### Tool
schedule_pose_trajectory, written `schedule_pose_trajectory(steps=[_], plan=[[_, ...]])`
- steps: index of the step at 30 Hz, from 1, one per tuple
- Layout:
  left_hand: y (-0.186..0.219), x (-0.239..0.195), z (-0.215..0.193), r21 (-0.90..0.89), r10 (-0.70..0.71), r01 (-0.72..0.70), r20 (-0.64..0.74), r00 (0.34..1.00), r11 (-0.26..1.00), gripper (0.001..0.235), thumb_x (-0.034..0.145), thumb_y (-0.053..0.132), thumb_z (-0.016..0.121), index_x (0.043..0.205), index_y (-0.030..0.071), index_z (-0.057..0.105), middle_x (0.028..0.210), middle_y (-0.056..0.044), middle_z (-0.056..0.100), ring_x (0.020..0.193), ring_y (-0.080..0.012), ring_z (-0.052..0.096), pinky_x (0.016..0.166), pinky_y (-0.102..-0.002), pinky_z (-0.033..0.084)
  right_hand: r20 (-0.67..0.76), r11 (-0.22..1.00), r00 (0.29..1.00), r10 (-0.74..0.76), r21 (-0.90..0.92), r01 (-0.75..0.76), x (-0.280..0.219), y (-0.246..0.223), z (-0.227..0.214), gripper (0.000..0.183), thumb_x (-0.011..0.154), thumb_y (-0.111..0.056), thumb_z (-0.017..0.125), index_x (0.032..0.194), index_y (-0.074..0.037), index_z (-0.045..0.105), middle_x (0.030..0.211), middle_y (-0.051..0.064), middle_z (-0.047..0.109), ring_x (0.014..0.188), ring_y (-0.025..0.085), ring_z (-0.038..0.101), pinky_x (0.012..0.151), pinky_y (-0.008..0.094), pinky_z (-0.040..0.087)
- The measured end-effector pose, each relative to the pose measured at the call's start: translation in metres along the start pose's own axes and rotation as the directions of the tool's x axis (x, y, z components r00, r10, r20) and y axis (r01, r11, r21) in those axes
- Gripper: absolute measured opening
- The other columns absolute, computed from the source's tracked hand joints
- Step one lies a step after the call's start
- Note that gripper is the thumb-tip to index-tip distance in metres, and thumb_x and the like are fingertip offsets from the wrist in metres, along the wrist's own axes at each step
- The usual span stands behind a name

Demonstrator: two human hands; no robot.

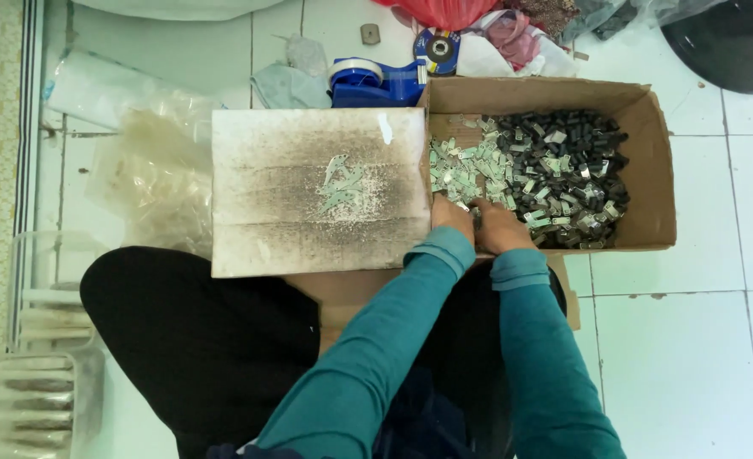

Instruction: Sorting small metal components from a cardboard box and placing them into individual plastic bags.

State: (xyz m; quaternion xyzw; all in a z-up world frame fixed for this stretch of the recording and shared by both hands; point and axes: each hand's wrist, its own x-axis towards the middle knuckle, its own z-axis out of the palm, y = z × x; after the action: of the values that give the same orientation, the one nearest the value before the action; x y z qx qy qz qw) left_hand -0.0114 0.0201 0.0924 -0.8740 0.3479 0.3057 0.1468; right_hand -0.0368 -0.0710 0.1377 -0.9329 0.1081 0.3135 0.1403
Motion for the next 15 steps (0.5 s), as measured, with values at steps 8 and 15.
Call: schedule_pose_trajectory(steps=[8,15], plan=[[0.013,0.031,0.026,-0.05,-0.374,0.379,-0.324,0.869,0.924,0.01,0.097,0.025,0.06,0.101,0.017,0.066,0.094,-0.006,0.069,0.086,-0.0231,0.063,0.079,-0.043,0.046,0.037,0.999,0.999,0.017,-0.03,-0.016,0.025,0.02,0.023,0.048,0.09,-0.009,0.064,0.137,-0.01,0.059,0.125,0.028,0.07,0.118,0.047,0.068,0.094,0.062,0.058],[0.015,0.055,0.051,-0.187,-0.213,0.157,-0.332,0.919,0.97,0.017,0.092,0.019,0.065,0.104,0.012,0.057,0.09,-0.006,0.069,0.084,-0.0247,0.068,0.072,-0.044,0.051,0.045,0.997,0.997,-0.055,0.063,0.052,0.02,0.016,0.02,0.05,0.088,0.002,0.056,0.138,0.003,0.062,0.12,0.034,0.07,0.113,0.052,0.068,0.092,0.064,0.057]])
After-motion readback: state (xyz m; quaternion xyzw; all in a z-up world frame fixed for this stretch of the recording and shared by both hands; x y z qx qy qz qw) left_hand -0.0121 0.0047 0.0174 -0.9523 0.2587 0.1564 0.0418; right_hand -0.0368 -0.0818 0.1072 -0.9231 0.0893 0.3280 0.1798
